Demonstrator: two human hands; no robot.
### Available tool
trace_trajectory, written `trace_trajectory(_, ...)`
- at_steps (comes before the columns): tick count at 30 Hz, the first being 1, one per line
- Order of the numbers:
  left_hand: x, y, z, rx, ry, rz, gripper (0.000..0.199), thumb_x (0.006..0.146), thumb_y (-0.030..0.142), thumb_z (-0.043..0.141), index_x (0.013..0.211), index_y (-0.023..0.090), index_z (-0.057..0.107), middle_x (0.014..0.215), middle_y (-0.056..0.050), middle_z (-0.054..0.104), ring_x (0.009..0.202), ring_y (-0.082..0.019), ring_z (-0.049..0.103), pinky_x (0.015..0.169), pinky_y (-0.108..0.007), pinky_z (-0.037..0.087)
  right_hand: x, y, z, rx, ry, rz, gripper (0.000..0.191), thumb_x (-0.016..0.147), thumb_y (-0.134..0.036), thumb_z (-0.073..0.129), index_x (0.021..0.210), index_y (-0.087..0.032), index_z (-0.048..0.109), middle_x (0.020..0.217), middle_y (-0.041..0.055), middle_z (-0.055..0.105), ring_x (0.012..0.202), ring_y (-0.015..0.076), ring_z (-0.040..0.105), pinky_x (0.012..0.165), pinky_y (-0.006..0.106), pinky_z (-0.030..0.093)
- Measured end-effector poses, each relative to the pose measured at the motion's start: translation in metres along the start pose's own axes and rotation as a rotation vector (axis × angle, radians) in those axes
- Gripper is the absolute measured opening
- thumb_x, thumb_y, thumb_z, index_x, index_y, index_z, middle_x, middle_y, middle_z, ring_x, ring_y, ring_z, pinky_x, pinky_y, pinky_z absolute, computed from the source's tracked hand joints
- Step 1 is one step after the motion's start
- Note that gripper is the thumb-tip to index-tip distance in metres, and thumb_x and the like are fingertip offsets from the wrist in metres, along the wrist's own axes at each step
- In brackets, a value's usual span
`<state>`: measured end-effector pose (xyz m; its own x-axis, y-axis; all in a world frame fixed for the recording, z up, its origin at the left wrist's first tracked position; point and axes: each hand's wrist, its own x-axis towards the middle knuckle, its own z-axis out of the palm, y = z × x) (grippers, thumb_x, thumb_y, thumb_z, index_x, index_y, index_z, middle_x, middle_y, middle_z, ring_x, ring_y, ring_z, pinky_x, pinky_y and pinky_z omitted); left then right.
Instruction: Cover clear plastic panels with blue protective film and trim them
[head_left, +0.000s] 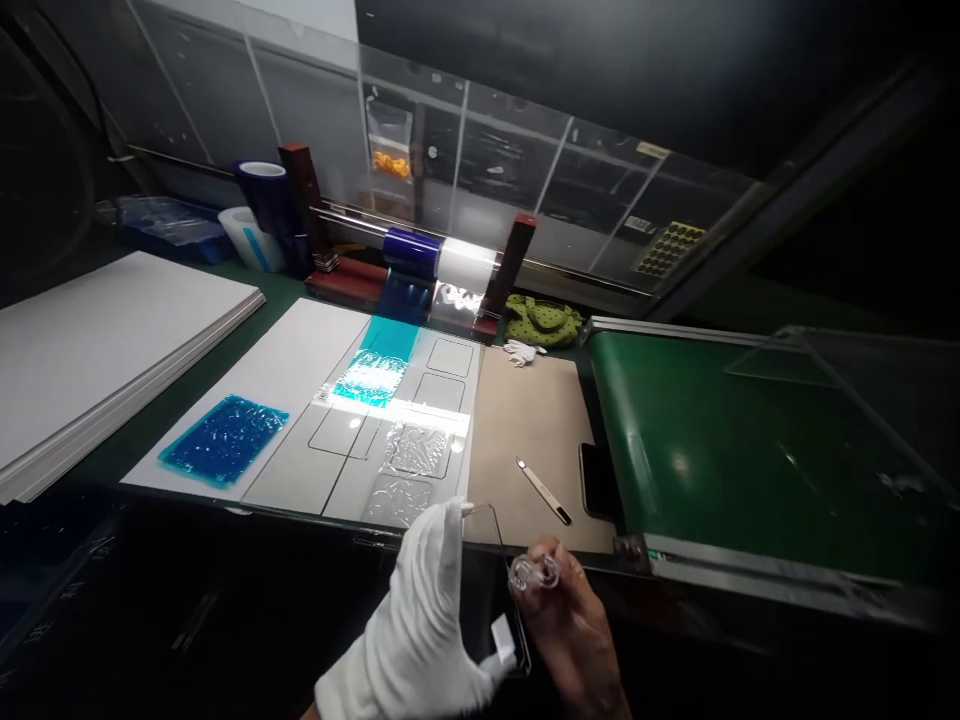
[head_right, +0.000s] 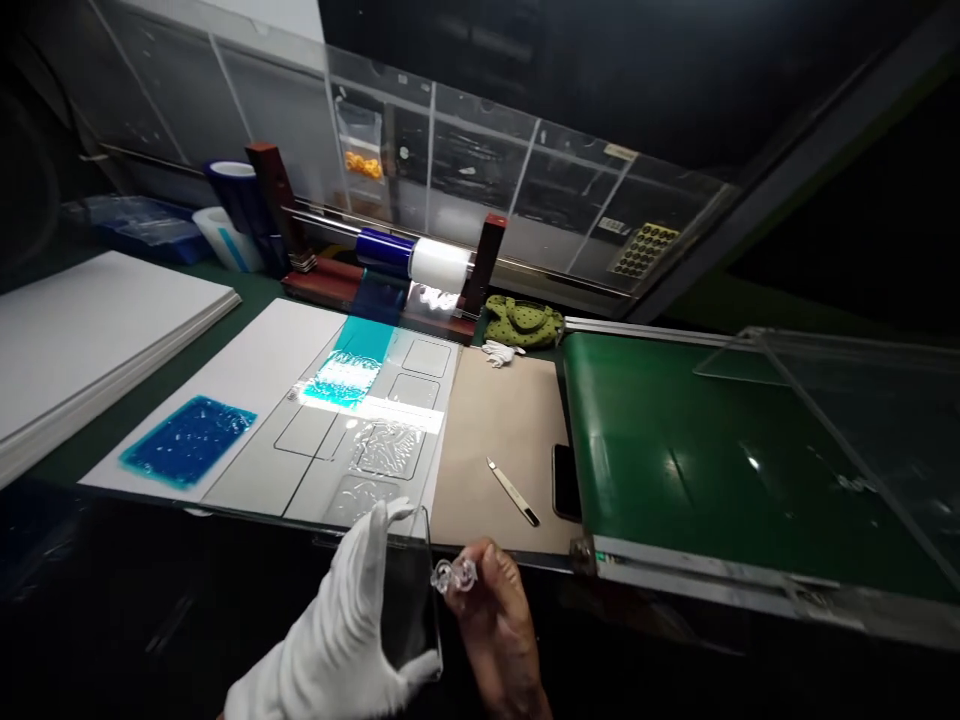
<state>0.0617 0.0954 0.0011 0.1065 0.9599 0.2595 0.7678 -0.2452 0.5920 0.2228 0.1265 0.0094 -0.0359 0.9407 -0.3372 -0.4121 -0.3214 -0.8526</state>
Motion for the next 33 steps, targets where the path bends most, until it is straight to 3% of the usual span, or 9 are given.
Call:
trace_trajectory(3,-0.013,0.013,-0.004,0.072,0.034,0.110,0.120,0.061,0.039,0.069,0.146,0.017,-0.012,0.143,-0.019,0.030,0.130,-0.035,0.032,0.101,-0.051,0.035,-0.015,-0.002,-0.026,-0.337,0.166,-0.185,0.037,0.085,-0.054,0.050,0.097,-0.022,0.066,0.092,0.0070,0.064,0.089,0.0221,0.058,0.073,0.032,0.045)
trace_trajectory(5,-0.016,0.023,-0.008,0.120,-0.004,0.151,0.121,0.057,0.037,0.072,0.147,0.023,-0.006,0.140,-0.017,0.034,0.125,-0.035,0.037,0.100,-0.053,0.033,-0.024,-0.006,-0.038,-0.504,0.223,-0.286,0.040,0.086,-0.054,0.048,0.100,-0.021,0.066,0.086,0.0052,0.062,0.082,0.0196,0.056,0.070,0.029,0.043)
trace_trajectory(8,-0.016,0.040,-0.014,0.222,-0.133,0.154,0.106,0.055,0.039,0.072,0.145,0.033,0.016,0.138,-0.014,0.037,0.119,-0.036,0.042,0.094,-0.053,0.034,-0.039,-0.011,-0.044,-0.543,0.028,-0.234,0.049,0.091,-0.055,0.037,0.097,-0.017,0.067,0.060,-0.0015,0.048,0.057,0.0127,0.045,0.055,0.025,0.035)
trace_trajectory(11,-0.016,0.056,-0.020,0.310,-0.253,0.124,0.085,0.060,0.049,0.066,0.138,0.037,0.035,0.136,-0.013,0.040,0.116,-0.037,0.044,0.091,-0.053,0.033,-0.050,-0.016,-0.042,-0.561,-0.145,-0.157,0.048,0.091,-0.053,0.040,0.088,-0.014,0.067,0.051,-0.0054,0.036,0.048,0.0096,0.035,0.048,0.023,0.026)
trace_trajectory(14,-0.016,0.069,-0.024,0.385,-0.332,0.104,0.076,0.064,0.053,0.060,0.135,0.034,0.041,0.133,-0.015,0.043,0.113,-0.037,0.046,0.086,-0.051,0.035,-0.058,-0.020,-0.038,-0.705,-0.119,-0.211,0.043,0.092,-0.047,0.040,0.082,-0.015,0.066,0.050,-0.0055,0.036,0.047,0.0094,0.035,0.046,0.023,0.024)
trace_trajectory(19,-0.019,0.088,-0.020,0.621,-0.385,0.111,0.076,0.060,0.043,0.062,0.131,0.022,0.049,0.112,-0.021,0.053,0.095,-0.039,0.050,0.075,-0.053,0.036,-0.072,-0.016,-0.029,-1.211,-0.073,-0.457,0.034,0.095,-0.030,0.034,0.081,-0.017,0.062,0.063,0.0014,0.058,0.056,0.0129,0.051,0.057,0.026,0.029)
trace_trajectory(23,-0.022,0.097,-0.008,0.751,-0.362,0.167,0.069,0.059,0.029,0.064,0.125,0.012,0.055,0.106,-0.023,0.055,0.095,-0.042,0.049,0.080,-0.061,0.032,-0.079,-0.009,-0.026,-1.448,-0.074,-0.533,0.037,0.096,-0.025,0.028,0.081,-0.016,0.061,0.062,0.0036,0.059,0.053,0.0144,0.052,0.056,0.028,0.026)
trace_trajectory(28,-0.026,0.090,-0.009,0.581,-0.315,0.187,0.080,0.058,0.037,0.069,0.132,0.019,0.047,0.120,-0.022,0.050,0.110,-0.045,0.044,0.089,-0.064,0.029,-0.080,-0.016,-0.040,-1.115,-0.020,-0.409,0.037,0.096,-0.035,0.033,0.082,-0.017,0.062,0.060,0.0002,0.054,0.053,0.0126,0.048,0.054,0.025,0.028)
trace_trajectory(33,-0.042,0.055,0.010,0.086,-0.113,0.263,0.088,0.060,0.038,0.068,0.139,0.031,0.029,0.138,-0.013,0.031,0.120,-0.032,0.041,0.097,-0.047,0.037,-0.073,-0.014,-0.051,-0.508,-0.146,-0.156,0.042,0.090,-0.049,0.043,0.076,-0.015,0.064,0.049,-0.0064,0.038,0.046,0.0076,0.031,0.050,0.022,0.025)
